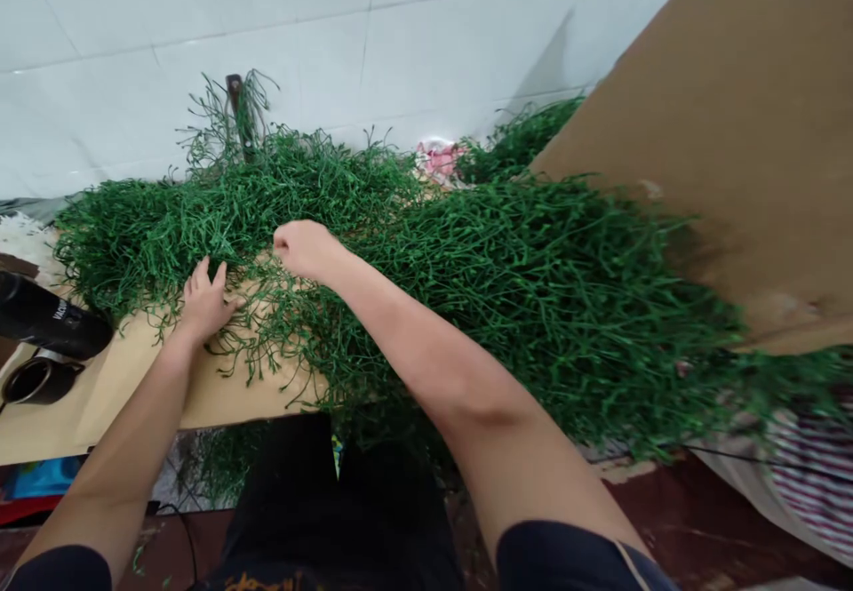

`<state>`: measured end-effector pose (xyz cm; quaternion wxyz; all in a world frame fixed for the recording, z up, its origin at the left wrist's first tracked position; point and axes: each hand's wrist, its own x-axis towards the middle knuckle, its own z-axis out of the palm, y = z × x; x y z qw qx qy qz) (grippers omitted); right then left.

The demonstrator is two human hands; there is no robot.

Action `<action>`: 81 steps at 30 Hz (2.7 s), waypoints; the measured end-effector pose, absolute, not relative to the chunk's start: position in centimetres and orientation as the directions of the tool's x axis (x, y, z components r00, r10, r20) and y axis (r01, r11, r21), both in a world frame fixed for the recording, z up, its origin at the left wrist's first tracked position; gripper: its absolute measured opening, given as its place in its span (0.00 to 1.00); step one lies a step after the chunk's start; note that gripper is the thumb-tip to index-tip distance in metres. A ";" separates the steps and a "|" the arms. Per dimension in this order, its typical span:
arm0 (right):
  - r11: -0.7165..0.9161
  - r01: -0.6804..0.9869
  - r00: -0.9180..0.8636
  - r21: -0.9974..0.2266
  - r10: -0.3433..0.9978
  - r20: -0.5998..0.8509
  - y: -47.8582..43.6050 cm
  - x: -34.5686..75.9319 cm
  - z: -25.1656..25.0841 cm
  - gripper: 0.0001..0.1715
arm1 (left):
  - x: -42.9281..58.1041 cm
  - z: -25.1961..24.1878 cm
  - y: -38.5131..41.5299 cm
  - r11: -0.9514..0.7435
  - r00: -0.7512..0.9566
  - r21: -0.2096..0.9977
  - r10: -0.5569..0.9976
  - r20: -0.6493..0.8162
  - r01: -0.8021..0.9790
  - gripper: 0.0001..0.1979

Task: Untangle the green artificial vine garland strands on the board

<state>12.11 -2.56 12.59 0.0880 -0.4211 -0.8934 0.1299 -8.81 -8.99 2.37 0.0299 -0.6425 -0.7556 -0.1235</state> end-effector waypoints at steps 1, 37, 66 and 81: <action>0.510 0.808 -0.518 -0.295 0.853 0.056 -1.4 11.7 12.2 0.19 | -8.8 2.3 -8.9 0.152 -0.180 0.146 0.962 0.206 0.978 0.36; 0.409 0.040 -0.247 -0.912 0.888 0.387 -5.3 18.9 10.8 0.09 | -10.5 9.8 -7.0 0.265 -0.266 -0.027 0.948 -0.172 0.964 0.29; 0.646 0.567 -0.294 -0.511 0.738 0.608 -6.2 20.9 7.8 0.08 | 3.3 11.3 -8.7 -0.391 0.303 0.693 0.919 0.252 0.606 0.12; 0.259 0.734 0.057 -0.628 0.898 0.437 1.5 23.4 7.9 0.05 | 4.6 11.0 -17.5 -0.651 0.589 0.730 0.680 0.437 0.209 0.20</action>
